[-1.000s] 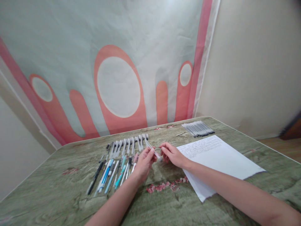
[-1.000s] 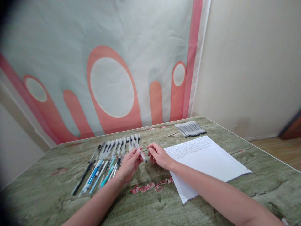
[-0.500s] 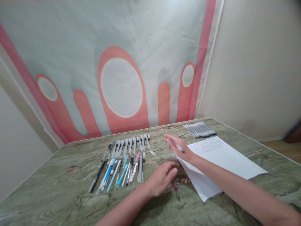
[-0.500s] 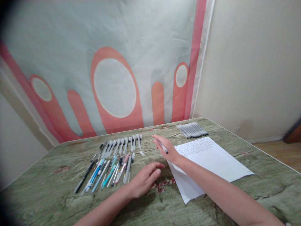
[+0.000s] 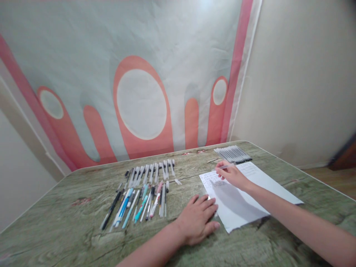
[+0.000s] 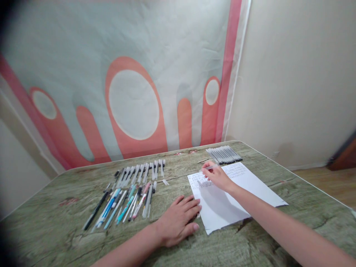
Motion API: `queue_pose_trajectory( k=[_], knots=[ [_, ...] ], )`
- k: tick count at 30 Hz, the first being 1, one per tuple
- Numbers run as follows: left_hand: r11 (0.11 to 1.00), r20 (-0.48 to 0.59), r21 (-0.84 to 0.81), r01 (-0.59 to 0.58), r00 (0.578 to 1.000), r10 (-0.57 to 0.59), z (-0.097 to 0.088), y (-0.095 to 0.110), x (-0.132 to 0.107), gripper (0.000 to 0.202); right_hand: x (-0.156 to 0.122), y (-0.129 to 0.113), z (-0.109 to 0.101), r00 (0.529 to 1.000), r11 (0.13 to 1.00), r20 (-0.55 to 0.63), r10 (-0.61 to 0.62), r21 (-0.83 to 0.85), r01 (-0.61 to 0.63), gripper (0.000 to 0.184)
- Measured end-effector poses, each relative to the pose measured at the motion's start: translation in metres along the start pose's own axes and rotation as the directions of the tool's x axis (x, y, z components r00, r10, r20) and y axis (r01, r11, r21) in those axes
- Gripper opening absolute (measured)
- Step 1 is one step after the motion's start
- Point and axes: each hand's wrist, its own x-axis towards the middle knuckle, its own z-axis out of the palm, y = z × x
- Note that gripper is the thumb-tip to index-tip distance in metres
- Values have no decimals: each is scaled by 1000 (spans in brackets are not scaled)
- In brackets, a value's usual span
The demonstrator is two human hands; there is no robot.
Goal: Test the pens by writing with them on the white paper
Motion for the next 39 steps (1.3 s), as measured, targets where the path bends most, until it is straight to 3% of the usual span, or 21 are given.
queue_pose_trajectory(
  k=[4,9,13,25,39],
  knots=[
    [1000,-6,-10,11,1000,-11,0,-5,-1,52,-17,29,-16,995,996,-69,73,-37,-75,20],
    [1000,-15,-11,0,1000,0,1,-6,0,51,-31,46,-24,984,975,-175,34,-212,-71,21],
    [1000,-15,-24,-1,1000,1,0,-7,-1,51,-33,45,-24,980,941,-197,15,-328,-80,20],
    [1000,-5,-25,2,1000,-2,0,-7,-1,51,-31,48,-26,980,900,-185,-71,-436,-17,19],
    [999,-12,-36,6,1000,-6,1,-7,0,50,-32,46,-27,979,914,-193,-64,-405,-20,18]
  ],
)
